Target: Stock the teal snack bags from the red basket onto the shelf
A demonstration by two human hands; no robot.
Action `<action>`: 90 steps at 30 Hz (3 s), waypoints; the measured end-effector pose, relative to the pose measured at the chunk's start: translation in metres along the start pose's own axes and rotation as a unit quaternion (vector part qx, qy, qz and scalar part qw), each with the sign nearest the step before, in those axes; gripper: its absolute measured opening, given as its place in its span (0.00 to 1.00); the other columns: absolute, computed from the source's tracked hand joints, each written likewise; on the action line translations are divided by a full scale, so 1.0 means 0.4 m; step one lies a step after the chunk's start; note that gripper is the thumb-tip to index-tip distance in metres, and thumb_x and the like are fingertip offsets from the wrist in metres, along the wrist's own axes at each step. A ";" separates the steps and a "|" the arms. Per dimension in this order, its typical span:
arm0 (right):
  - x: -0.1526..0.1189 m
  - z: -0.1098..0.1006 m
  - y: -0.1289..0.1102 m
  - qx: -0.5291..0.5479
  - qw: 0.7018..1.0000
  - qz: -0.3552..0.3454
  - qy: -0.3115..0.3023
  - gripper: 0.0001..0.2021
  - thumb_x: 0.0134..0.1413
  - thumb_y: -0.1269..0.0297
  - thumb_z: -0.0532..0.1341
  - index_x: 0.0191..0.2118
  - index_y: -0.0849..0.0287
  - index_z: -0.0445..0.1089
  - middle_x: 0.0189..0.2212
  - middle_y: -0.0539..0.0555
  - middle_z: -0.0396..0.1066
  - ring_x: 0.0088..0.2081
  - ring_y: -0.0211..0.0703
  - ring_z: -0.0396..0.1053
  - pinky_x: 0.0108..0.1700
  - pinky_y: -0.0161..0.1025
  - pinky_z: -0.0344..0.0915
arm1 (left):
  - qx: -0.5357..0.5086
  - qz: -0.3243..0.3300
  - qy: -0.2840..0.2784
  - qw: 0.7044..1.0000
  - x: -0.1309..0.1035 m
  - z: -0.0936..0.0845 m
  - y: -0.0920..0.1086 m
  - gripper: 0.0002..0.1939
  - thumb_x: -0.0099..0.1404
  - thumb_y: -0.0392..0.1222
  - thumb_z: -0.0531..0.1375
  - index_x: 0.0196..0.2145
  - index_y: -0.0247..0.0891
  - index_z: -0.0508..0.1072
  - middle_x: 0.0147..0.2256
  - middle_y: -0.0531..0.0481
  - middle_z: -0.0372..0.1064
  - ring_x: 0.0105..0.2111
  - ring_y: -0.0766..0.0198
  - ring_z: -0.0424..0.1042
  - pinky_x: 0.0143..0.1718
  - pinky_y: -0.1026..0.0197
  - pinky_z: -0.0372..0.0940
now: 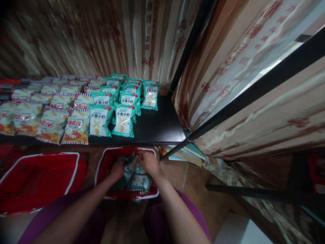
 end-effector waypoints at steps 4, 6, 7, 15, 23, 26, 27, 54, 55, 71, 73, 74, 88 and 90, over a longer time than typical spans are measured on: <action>0.000 -0.011 0.017 0.019 1.000 0.009 0.014 0.14 0.60 0.62 0.53 0.44 0.60 0.72 0.40 0.59 0.76 0.43 0.47 0.72 0.43 0.38 0.62 | -0.017 0.042 -0.014 0.999 -0.051 -0.081 0.042 0.18 0.61 0.24 0.52 0.44 0.37 0.74 0.48 0.44 0.73 0.50 0.60 0.70 0.55 0.58 0.60; -0.001 -0.015 0.015 0.054 0.998 0.003 0.009 0.17 0.62 0.59 0.51 0.47 0.61 0.71 0.41 0.59 0.75 0.43 0.46 0.72 0.44 0.39 0.63 | -0.034 0.067 -0.031 0.997 -0.087 -0.107 0.069 0.20 0.57 0.22 0.52 0.42 0.37 0.75 0.45 0.48 0.75 0.46 0.62 0.73 0.51 0.61 0.63; -0.003 -0.013 0.010 0.094 0.996 -0.007 -0.006 0.18 0.62 0.56 0.51 0.47 0.62 0.71 0.41 0.58 0.75 0.42 0.46 0.72 0.43 0.38 0.64 | -0.043 0.081 -0.036 0.995 -0.104 -0.119 0.082 0.21 0.56 0.23 0.52 0.41 0.38 0.75 0.44 0.49 0.76 0.45 0.63 0.73 0.50 0.61 0.63; -0.028 0.020 -0.006 0.458 0.879 0.013 -0.131 0.24 0.45 0.50 0.67 0.46 0.57 0.70 0.35 0.50 0.73 0.34 0.40 0.71 0.37 0.37 0.67 | -0.166 0.134 -0.024 0.977 -0.151 -0.242 0.173 0.13 0.58 0.38 0.55 0.39 0.37 0.76 0.41 0.46 0.77 0.42 0.58 0.74 0.46 0.57 0.66; -0.036 -0.021 -0.010 0.659 0.749 0.045 -0.052 0.19 0.38 0.53 0.71 0.33 0.57 0.66 0.24 0.45 0.69 0.23 0.35 0.68 0.27 0.33 0.64 | -0.423 0.130 -0.002 0.897 -0.221 -0.298 0.213 0.34 0.57 0.57 0.59 0.56 0.35 0.63 0.52 0.39 0.69 0.51 0.54 0.70 0.50 0.56 0.65; -0.039 -0.022 -0.011 0.675 0.735 0.058 -0.026 0.20 0.38 0.53 0.72 0.32 0.56 0.64 0.24 0.45 0.69 0.23 0.36 0.68 0.28 0.34 0.65 | -0.420 0.149 0.005 0.895 -0.247 -0.290 0.226 0.31 0.59 0.57 0.59 0.55 0.36 0.64 0.54 0.40 0.68 0.53 0.52 0.68 0.51 0.55 0.64; -0.040 -0.021 -0.012 0.677 0.733 0.057 -0.021 0.19 0.37 0.54 0.72 0.31 0.56 0.64 0.24 0.45 0.69 0.23 0.36 0.68 0.28 0.34 0.65 | -0.400 0.150 0.021 0.904 -0.251 -0.289 0.225 0.30 0.58 0.55 0.59 0.54 0.36 0.65 0.54 0.40 0.68 0.53 0.52 0.68 0.51 0.55 0.65; -0.048 0.003 -0.038 0.590 0.801 0.000 -0.099 0.14 0.43 0.54 0.70 0.33 0.59 0.76 0.27 0.50 0.75 0.28 0.39 0.71 0.33 0.36 0.67 | -0.218 0.156 0.124 0.955 -0.194 -0.305 0.239 0.16 0.60 0.53 0.57 0.27 0.38 0.73 0.26 0.52 0.71 0.29 0.63 0.68 0.32 0.64 0.61; -0.047 0.002 -0.035 0.603 0.792 0.006 -0.097 0.14 0.42 0.54 0.70 0.32 0.59 0.76 0.27 0.50 0.76 0.28 0.39 0.72 0.32 0.36 0.67 | -0.239 0.147 0.111 0.953 -0.193 -0.303 0.237 0.17 0.59 0.54 0.57 0.27 0.37 0.73 0.26 0.52 0.71 0.28 0.64 0.68 0.31 0.64 0.61; -0.041 -0.020 -0.030 0.652 0.756 0.021 -0.046 0.13 0.40 0.55 0.71 0.29 0.59 0.76 0.24 0.49 0.76 0.24 0.39 0.71 0.32 0.37 0.67 | -0.280 0.106 0.123 0.946 -0.204 -0.318 0.252 0.18 0.58 0.54 0.57 0.21 0.37 0.69 0.20 0.56 0.61 0.24 0.68 0.58 0.25 0.66 0.54; -0.041 -0.030 -0.031 0.651 0.758 0.020 -0.033 0.13 0.39 0.54 0.71 0.28 0.59 0.77 0.22 0.49 0.75 0.24 0.39 0.71 0.30 0.36 0.67 | -0.308 0.102 0.116 0.939 -0.199 -0.313 0.253 0.18 0.57 0.54 0.57 0.20 0.37 0.67 0.20 0.57 0.59 0.23 0.68 0.57 0.24 0.66 0.54; -0.040 -0.036 -0.031 0.651 0.758 0.019 -0.025 0.14 0.38 0.53 0.72 0.27 0.59 0.77 0.21 0.49 0.75 0.24 0.39 0.71 0.30 0.36 0.66 | -0.321 0.103 0.112 0.935 -0.197 -0.309 0.254 0.18 0.58 0.54 0.57 0.21 0.37 0.67 0.20 0.57 0.58 0.23 0.68 0.57 0.24 0.67 0.54; -0.041 -0.114 0.017 0.668 0.732 0.035 0.127 0.15 0.35 0.52 0.72 0.27 0.58 0.77 0.21 0.49 0.75 0.24 0.43 0.70 0.28 0.38 0.64 | -0.363 0.161 -0.045 0.917 -0.215 -0.226 0.324 0.23 0.60 0.54 0.59 0.47 0.36 0.71 0.47 0.43 0.73 0.48 0.53 0.71 0.49 0.55 0.64; -0.043 -0.118 0.020 0.674 0.725 0.038 0.134 0.15 0.34 0.52 0.72 0.26 0.58 0.76 0.20 0.49 0.75 0.25 0.44 0.71 0.29 0.39 0.65 | -0.379 0.159 -0.070 0.909 -0.221 -0.211 0.328 0.26 0.60 0.54 0.59 0.51 0.36 0.68 0.51 0.41 0.70 0.51 0.51 0.70 0.49 0.54 0.65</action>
Point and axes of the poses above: each hand's wrist, its own x-axis towards the middle knuckle, its own z-axis out of the palm, y = z × x, the point moved 9 cm from there along x, towards the middle knuckle
